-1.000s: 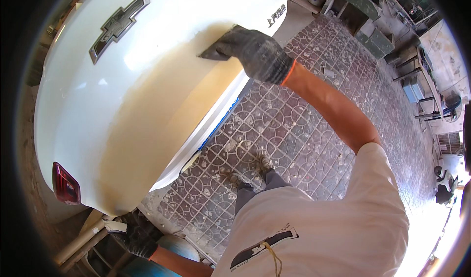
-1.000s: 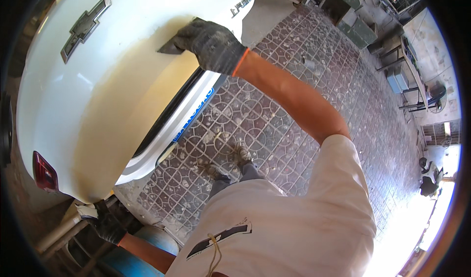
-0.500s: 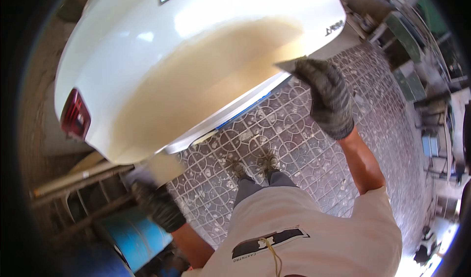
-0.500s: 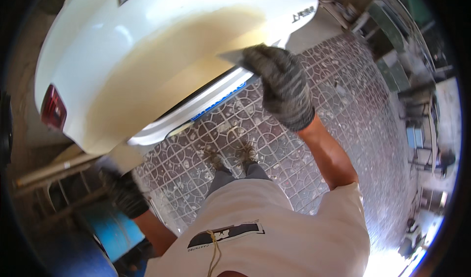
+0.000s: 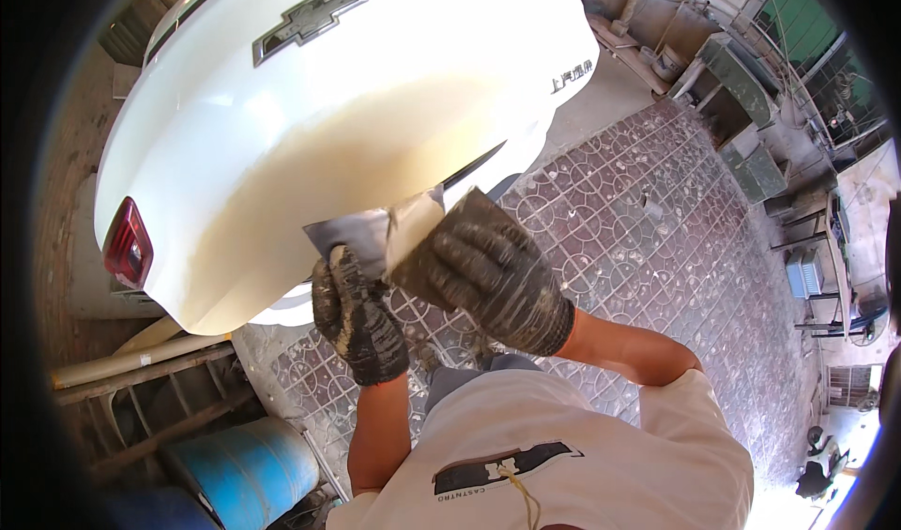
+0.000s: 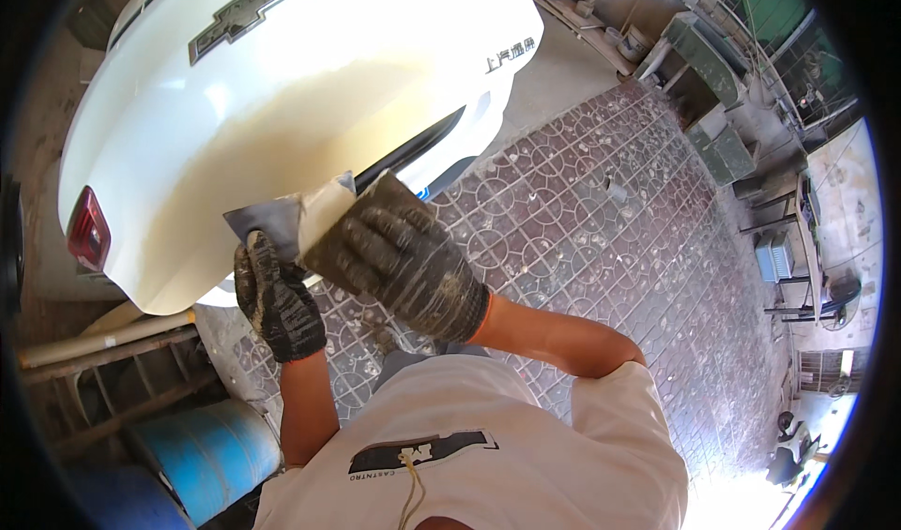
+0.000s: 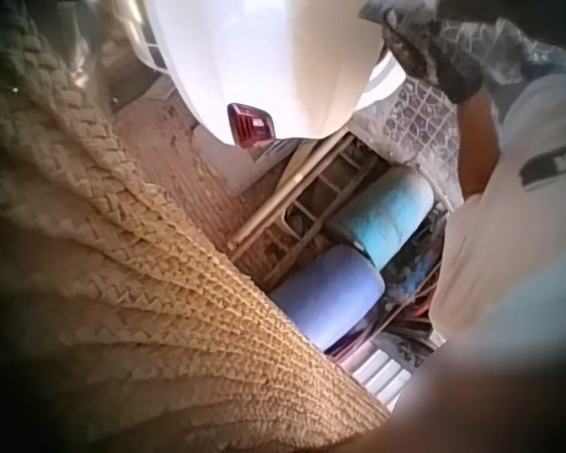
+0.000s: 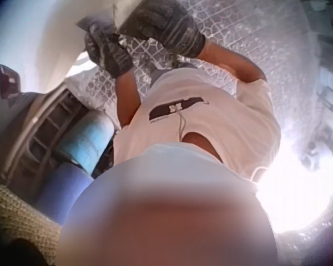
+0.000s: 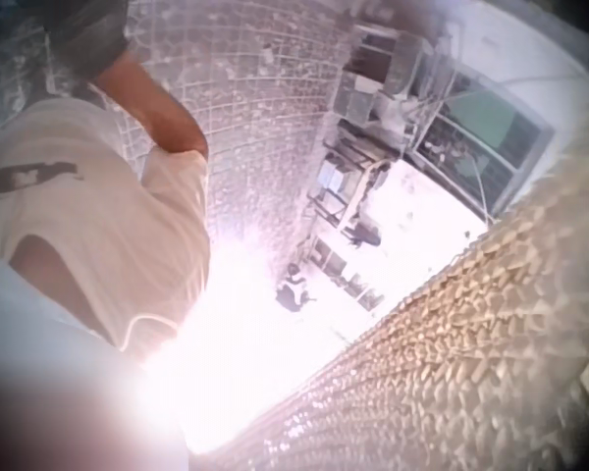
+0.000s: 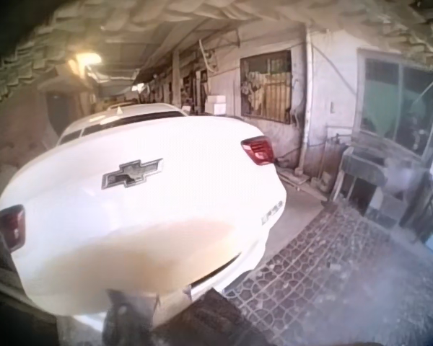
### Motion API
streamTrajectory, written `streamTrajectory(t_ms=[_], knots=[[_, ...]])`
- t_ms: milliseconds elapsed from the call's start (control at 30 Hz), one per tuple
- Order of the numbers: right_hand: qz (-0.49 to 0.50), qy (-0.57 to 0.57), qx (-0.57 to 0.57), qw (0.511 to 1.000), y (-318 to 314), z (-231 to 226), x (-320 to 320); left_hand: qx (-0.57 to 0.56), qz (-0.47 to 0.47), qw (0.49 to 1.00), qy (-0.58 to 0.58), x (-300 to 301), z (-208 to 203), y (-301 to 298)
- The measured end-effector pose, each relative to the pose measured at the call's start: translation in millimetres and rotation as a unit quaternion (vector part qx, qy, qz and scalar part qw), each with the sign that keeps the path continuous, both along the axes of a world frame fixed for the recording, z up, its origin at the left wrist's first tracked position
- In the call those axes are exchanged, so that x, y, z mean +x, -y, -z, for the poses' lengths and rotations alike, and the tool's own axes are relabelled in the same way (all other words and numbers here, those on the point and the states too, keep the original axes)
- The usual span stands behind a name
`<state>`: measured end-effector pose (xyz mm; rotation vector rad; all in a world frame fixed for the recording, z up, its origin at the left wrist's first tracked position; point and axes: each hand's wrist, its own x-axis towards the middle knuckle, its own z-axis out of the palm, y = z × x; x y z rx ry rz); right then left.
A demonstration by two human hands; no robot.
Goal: The person sands the rear bumper and side panel of a white car using a sanding block. They work methodically across the surfaces, applying consistent pressure to smooth the paint.
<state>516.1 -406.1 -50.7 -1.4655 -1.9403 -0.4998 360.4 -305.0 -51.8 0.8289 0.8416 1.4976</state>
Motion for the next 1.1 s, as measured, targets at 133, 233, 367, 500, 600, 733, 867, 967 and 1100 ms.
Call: streamTrajectory(t_ms=[133,233,367,500,600,733,867,967,1100], knots=[[0.007,0.010,0.016,1.000,-14,-14,30,0.051,-0.020,0.998,0.042,-17,18,-15],[0.028,-0.025,-0.010,0.999,-62,-39,111,-0.085,0.029,0.992,0.084,-50,55,-8],[0.095,0.028,-0.010,0.995,-126,-39,170,-0.138,0.161,0.952,0.220,-74,111,-10],[0.073,0.090,0.001,0.993,-160,-36,166,-0.089,0.193,0.944,0.252,-88,123,-29],[0.084,0.100,0.024,0.991,-168,-40,150,-0.067,0.150,0.966,0.198,-93,113,-44],[0.060,0.094,0.018,0.994,-161,-36,144,-0.043,0.141,0.971,0.186,-94,104,-55],[0.043,0.101,-0.019,0.994,-149,-21,146,-0.065,0.165,0.949,0.262,-99,97,-57],[0.035,0.102,-0.080,0.991,-137,-9,144,-0.054,0.161,0.962,0.213,-98,90,-53],[0.010,0.097,-0.025,0.995,-106,5,131,-0.041,0.090,0.995,0.001,-89,81,-50]])
